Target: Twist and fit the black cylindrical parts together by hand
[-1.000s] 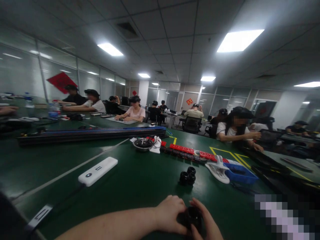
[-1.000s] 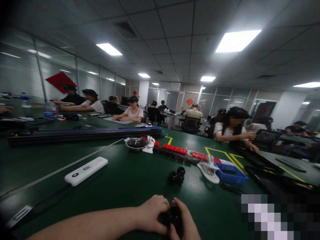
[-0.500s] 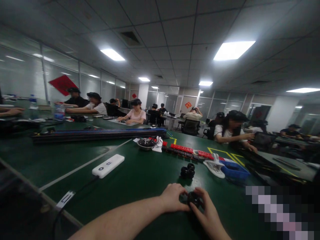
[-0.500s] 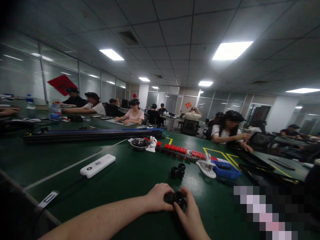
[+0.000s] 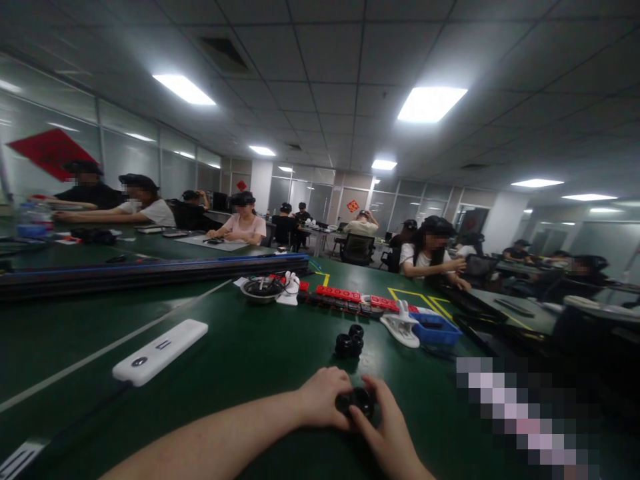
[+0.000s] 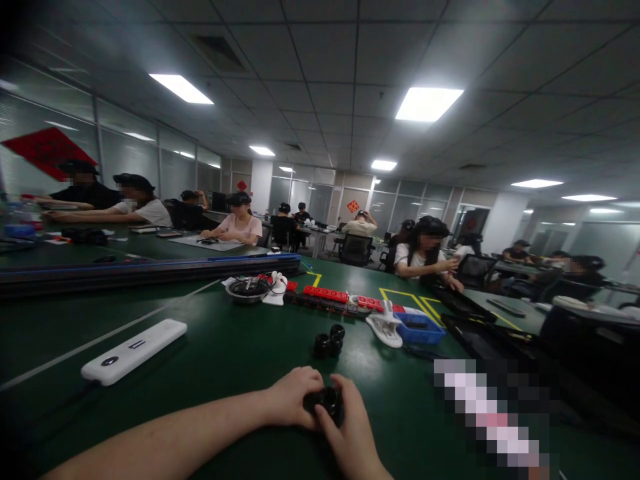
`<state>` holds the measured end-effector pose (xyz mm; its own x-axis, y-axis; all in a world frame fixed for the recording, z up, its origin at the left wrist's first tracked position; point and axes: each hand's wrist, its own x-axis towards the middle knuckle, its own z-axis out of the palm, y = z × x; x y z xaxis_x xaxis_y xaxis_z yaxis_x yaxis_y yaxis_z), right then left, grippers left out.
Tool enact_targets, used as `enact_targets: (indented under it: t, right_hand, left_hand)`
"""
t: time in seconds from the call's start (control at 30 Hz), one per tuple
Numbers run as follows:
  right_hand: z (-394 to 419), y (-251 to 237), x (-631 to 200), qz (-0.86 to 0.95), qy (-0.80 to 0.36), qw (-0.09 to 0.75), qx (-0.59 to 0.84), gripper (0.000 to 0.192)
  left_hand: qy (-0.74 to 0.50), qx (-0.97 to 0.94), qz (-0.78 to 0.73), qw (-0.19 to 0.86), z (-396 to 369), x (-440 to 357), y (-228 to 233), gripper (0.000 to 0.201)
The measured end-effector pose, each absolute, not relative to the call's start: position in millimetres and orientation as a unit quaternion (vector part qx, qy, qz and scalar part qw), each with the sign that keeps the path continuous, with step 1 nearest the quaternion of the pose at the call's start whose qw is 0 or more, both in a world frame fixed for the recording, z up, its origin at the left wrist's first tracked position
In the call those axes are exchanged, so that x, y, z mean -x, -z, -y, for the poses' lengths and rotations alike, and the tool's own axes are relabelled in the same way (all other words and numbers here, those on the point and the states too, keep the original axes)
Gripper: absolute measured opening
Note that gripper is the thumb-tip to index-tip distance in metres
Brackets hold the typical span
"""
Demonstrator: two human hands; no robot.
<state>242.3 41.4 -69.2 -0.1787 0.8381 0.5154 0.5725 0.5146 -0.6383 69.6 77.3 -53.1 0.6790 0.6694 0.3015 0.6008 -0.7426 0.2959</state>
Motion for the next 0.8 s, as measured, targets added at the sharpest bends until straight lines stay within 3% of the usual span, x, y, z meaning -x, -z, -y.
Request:
enact_targets:
  t: [0.2,0.3,0.5,0.67,0.8]
  right_hand:
    - [-45,79,-252,0.794,-0.159,0.451,0.375,0.049]
    - [-53,85,-253,0.792,-0.146,0.453,0.382,0.056]
    - [-60,94,-258,0.765,-0.176,0.438,0.438,0.039]
    - [-52,90,-258,0.798,-0.21,0.392,0.407,0.053]
    - [-45,80,-253,0.781,-0.188,0.431,0.411,0.056]
  left_hand:
    - [-0.225,-0.903,-0.352,0.102,-82,-73,61,0.046]
    - [-0.228,-0.898,-0.355,0.122,-84,-74,64,0.041]
    - [-0.249,-0.886,-0.364,0.141,-85,-74,67,0.041]
    - [-0.251,-0.882,-0.362,0.167,-86,-73,66,0.043]
    - [-0.242,-0.886,-0.361,0.162,-86,-72,64,0.041]
